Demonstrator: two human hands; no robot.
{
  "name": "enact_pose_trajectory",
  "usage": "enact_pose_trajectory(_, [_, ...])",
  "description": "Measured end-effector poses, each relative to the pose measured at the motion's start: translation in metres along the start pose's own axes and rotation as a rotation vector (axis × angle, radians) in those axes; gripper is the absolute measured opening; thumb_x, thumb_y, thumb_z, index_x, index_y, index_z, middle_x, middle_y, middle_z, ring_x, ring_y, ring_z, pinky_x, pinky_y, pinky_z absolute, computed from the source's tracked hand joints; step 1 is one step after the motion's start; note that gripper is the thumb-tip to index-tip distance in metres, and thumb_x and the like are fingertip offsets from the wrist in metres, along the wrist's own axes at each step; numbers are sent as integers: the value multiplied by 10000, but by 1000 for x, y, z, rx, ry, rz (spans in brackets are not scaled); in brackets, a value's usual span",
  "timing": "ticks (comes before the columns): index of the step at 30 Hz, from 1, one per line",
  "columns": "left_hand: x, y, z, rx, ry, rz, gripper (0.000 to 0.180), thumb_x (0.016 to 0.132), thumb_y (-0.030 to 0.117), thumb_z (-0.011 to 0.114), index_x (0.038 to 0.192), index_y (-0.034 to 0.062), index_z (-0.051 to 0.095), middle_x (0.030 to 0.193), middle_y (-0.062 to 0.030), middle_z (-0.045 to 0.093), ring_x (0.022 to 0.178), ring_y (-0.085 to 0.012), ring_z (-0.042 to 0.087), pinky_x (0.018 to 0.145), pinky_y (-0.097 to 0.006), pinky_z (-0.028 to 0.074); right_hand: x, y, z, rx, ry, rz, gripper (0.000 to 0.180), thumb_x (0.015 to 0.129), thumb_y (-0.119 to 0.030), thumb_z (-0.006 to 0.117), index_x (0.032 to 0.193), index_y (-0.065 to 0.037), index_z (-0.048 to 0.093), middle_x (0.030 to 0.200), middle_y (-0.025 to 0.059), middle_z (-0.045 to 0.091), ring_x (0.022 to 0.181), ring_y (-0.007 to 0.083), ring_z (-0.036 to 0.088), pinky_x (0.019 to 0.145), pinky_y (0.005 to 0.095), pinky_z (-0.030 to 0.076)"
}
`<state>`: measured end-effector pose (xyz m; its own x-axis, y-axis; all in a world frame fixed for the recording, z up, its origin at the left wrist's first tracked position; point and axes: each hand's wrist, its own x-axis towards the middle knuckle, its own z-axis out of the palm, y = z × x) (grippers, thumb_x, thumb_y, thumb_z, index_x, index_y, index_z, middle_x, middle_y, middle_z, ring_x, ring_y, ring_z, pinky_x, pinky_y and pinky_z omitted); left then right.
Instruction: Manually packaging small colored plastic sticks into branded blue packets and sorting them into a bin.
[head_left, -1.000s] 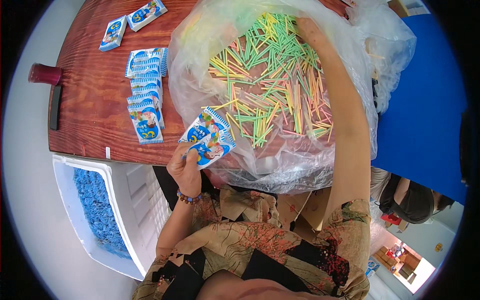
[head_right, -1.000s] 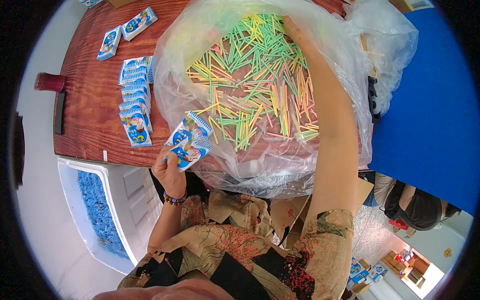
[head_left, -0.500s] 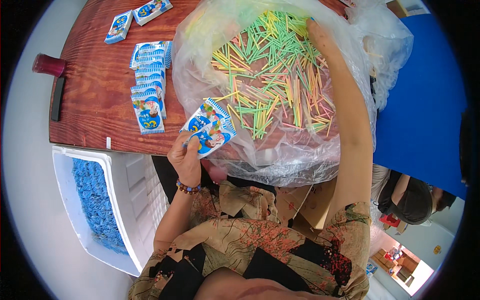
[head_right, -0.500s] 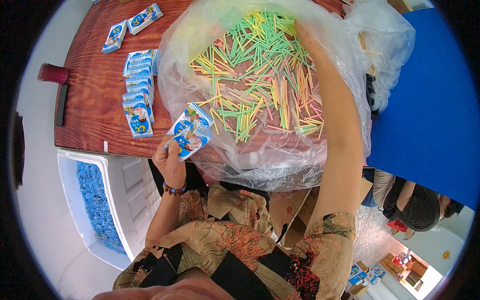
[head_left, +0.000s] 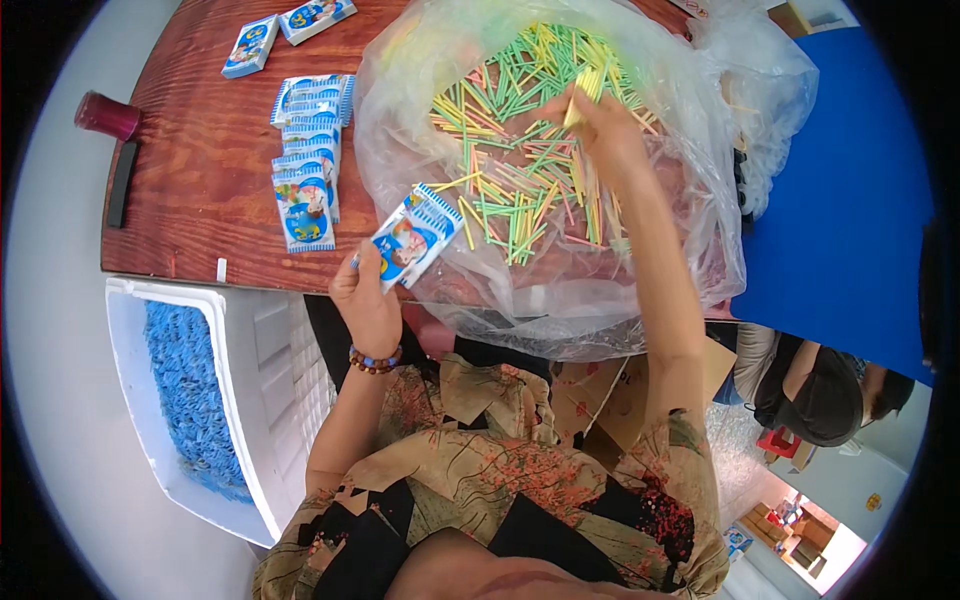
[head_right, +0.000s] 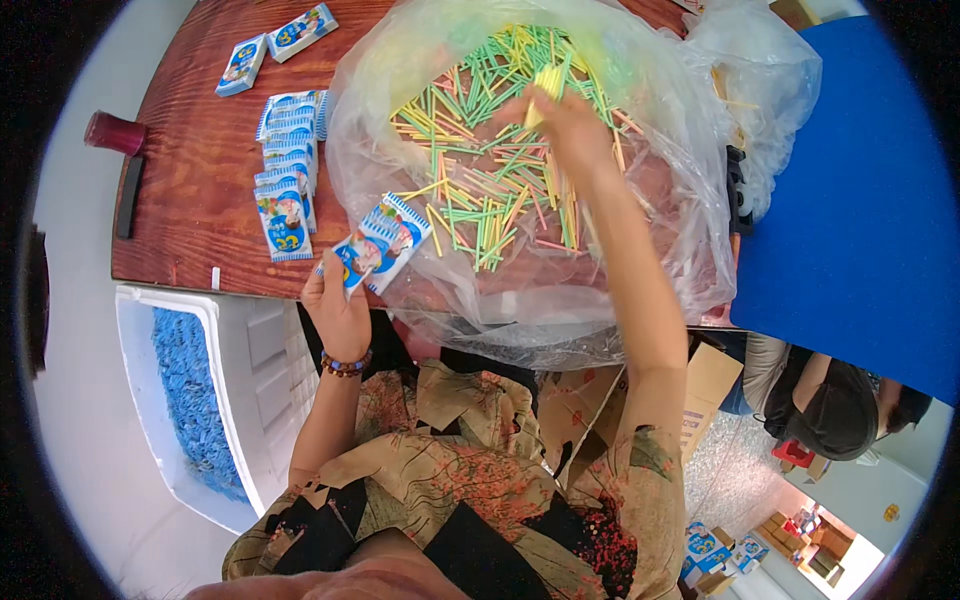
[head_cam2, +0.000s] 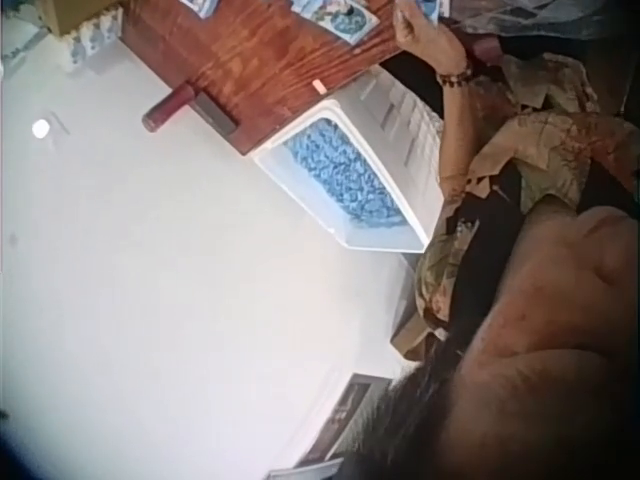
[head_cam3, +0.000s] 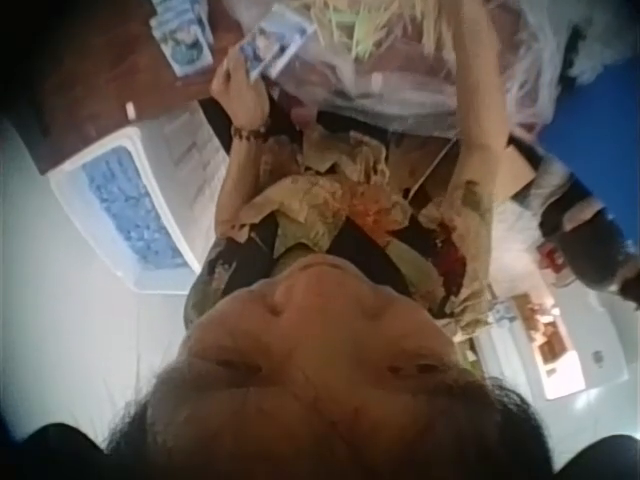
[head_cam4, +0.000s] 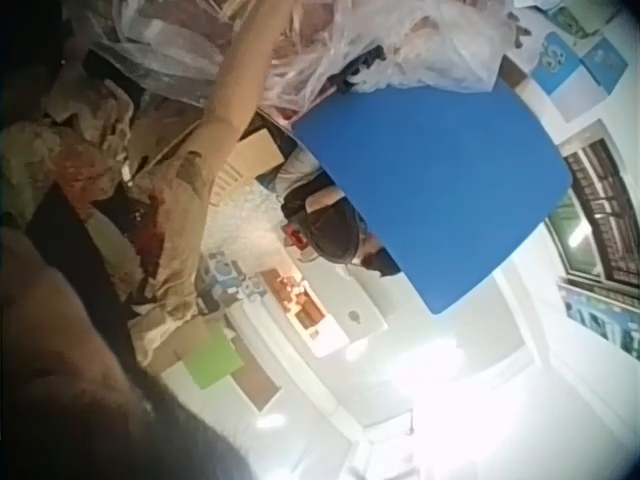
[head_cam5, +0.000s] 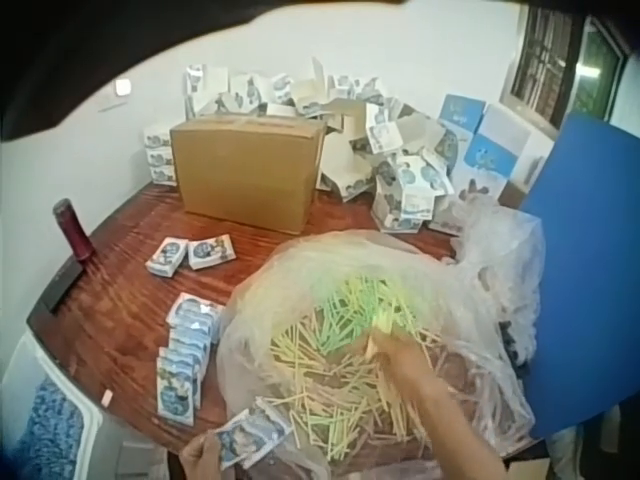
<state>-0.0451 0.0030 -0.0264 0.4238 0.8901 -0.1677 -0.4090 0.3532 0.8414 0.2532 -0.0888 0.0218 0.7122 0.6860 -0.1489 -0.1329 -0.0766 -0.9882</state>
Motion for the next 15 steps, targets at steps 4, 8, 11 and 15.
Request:
enact_pose_trajectory(4, [-4,12,23,-115,-3,-95,231,962,171,539,930,-32,642,878,-54,670,755,-85,631,663,-229,499,-66,1,73,297,-109,-169,310,997,-224,409,1171,20,487,1046,192,630,1106,301,561,1007,410,374])
enact_pose_trajectory(8, [-3,0,28,-190,-19,-107,234,961,192,543,943,-19,642,893,-65,678,773,-107,649,653,-252,519,-100,-6,122,502,-25,-428,284,1002,-197,380,1173,5,483,1109,206,616,1167,334,517,1059,435,308])
enact_pose_trajectory(11, [-4,-1,29,-243,-19,-99,224,958,186,546,939,-16,643,904,-72,681,773,-108,646,671,-254,518,-112,-7,147,485,68,-453,263,1004,-191,374,1156,-8,488,1118,205,613,1184,325,503,1058,444,307])
enact_pose_trajectory(15, [-6,-1,25,-257,-42,-58,200,955,158,549,928,-18,642,892,-61,672,775,-101,632,698,-249,509,-119,-11,156,356,151,-471,241,1008,-169,358,1150,-6,465,1140,185,610,1179,263,503,1040,411,326])
